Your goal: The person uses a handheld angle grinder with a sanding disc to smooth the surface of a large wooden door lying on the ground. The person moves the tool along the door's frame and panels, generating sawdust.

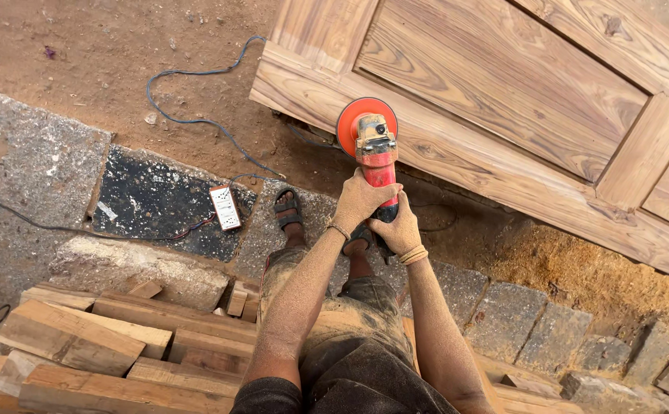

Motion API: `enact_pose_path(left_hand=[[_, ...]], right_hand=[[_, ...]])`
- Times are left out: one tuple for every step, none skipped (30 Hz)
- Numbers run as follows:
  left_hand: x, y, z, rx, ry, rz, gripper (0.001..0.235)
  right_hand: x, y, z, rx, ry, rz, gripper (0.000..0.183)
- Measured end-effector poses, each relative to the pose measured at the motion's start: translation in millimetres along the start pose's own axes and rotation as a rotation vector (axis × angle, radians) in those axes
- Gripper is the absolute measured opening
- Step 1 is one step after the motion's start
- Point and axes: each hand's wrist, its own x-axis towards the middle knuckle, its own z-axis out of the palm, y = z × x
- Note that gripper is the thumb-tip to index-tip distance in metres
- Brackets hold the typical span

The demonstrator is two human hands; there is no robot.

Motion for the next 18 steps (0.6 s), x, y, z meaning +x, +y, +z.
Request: enact_pose_path(left_hand=[[-2.0, -0.1, 8.8, 0.016, -0.007, -0.004, 0.094], [-4.3, -0.5, 17.1, 0.025, -0.02, -0.007, 0.094], [-5.8, -0.4, 25.6, 0.033, -0.032, -0.009, 0.094], [-7.3, 0.0, 34.4, 0.041, -0.043, -0.011, 0.094], [-8.9, 0.5, 43.5, 0.055, -0.063, -0.018, 0.094], [-9.9, 1.5, 53.4, 0.068, -0.084, -0.025, 0.094], [-11.9, 2.7, 64.0, 0.083, -0.108, -0.03, 0.094], [-14.3, 3.4, 74.1, 0.071, -0.102, -0.017, 0.094], [-16.9, 4.1, 84.6, 0.059, -0.101, -0.001, 0.094], [-19.3, 5.8, 96.6, 0.048, -0.1, 0.014, 0.094], [-21.7, 8.1, 109.2, 0.065, -0.103, 0.014, 0.095], [-24.0, 10.7, 122.4, 0.083, -0.107, 0.015, 0.095], [-27.3, 12.7, 136.8, 0.1, -0.113, 0.013, 0.095], [-30.2, 14.6, 151.6, 0.102, -0.126, 0.014, 0.095], [-32.1, 16.6, 166.5, 0.104, -0.137, 0.015, 0.095], [-34.1, 18.5, 181.6, 0.105, -0.148, 0.016, 0.095], [-35.7, 19.9, 195.9, 0.122, -0.174, 0.018, 0.095], [-37.5, 21.6, 210.8, 0.14, -0.199, 0.021, 0.094]], right_hand=[[-3.6, 5.9, -4.9, 0.009, 0.002, 0.019, 0.088], [-7.5, 11.6, -9.9, 0.018, 0.005, 0.038, 0.088], [-10.5, 17.3, -15.7, 0.019, 0.009, 0.041, 0.088], [-13.7, 23.3, -22.0, 0.02, 0.013, 0.043, 0.087], [-17.1, 29.5, -27.5, 0.021, 0.015, 0.046, 0.087], [-19.4, 36.1, -33.0, 0.03, 0.011, 0.069, 0.088], [-22.1, 43.5, -38.6, 0.039, 0.011, 0.094, 0.09], [-25.1, 52.1, -45.1, 0.049, 0.011, 0.12, 0.091], [-28.9, 62.0, -51.9, 0.041, 0.023, 0.117, 0.089], [-32.2, 72.5, -58.8, 0.033, 0.035, 0.114, 0.087], [-35.9, 83.4, -65.6, 0.027, 0.047, 0.112, 0.085], [-39.0, 94.9, -73.3, 0.045, 0.06, 0.116, 0.087], [-43.0, 107.5, -81.5, 0.062, 0.072, 0.123, 0.089], [-47.7, 120.5, -89.4, 0.079, 0.085, 0.13, 0.091], [-52.1, 133.5, -97.8, 0.06, 0.104, 0.122, 0.093], [-56.2, 146.5, -106.9, 0.04, 0.122, 0.113, 0.095], [-60.7, 158.2, -114.5, 0.022, 0.139, 0.106, 0.097], [-65.8, 168.9, -122.3, 0.055, 0.138, 0.143, 0.097]])
